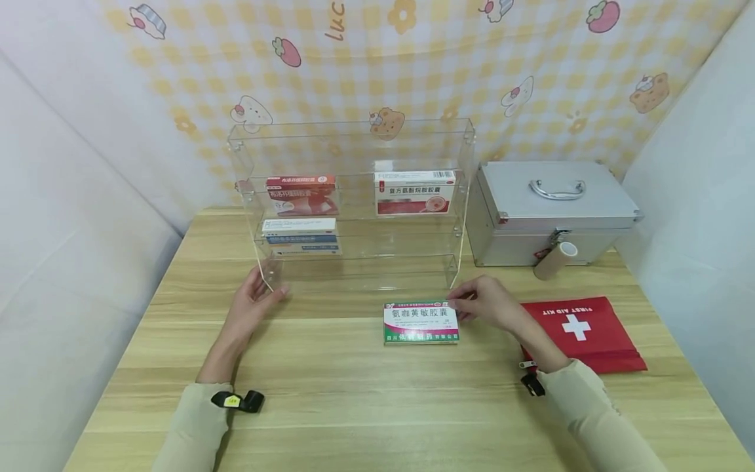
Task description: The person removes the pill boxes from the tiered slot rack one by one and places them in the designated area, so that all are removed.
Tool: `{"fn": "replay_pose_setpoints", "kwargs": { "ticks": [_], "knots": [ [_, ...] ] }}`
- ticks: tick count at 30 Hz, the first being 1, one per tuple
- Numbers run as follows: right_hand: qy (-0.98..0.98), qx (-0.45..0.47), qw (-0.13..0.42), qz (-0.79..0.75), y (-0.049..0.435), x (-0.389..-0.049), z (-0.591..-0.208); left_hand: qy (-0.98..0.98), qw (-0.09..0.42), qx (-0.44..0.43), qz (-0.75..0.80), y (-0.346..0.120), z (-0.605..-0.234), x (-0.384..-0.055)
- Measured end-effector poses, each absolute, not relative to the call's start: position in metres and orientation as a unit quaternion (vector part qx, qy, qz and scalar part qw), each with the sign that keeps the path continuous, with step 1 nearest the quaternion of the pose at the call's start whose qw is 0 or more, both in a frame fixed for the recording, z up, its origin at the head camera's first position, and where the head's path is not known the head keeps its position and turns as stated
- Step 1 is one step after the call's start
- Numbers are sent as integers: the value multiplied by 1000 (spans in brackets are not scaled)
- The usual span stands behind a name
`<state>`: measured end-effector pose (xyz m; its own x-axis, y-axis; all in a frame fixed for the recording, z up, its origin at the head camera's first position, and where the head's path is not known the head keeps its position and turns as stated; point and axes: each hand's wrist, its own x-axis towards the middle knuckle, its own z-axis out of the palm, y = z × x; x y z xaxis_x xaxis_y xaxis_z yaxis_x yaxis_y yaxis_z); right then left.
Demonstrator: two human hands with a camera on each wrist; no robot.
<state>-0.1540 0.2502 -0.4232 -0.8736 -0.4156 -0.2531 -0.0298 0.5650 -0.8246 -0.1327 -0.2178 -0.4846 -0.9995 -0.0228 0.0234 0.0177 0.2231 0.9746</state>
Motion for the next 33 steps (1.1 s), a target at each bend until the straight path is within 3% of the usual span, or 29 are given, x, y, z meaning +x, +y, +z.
{"fn": "replay_pose_setpoints", "kwargs": {
  "ticks": [33],
  "knots": [
    [890, -116, 175, -405, 247, -149, -435, -777, 17, 3, -629, -217, -484, -133]
  ]
}}
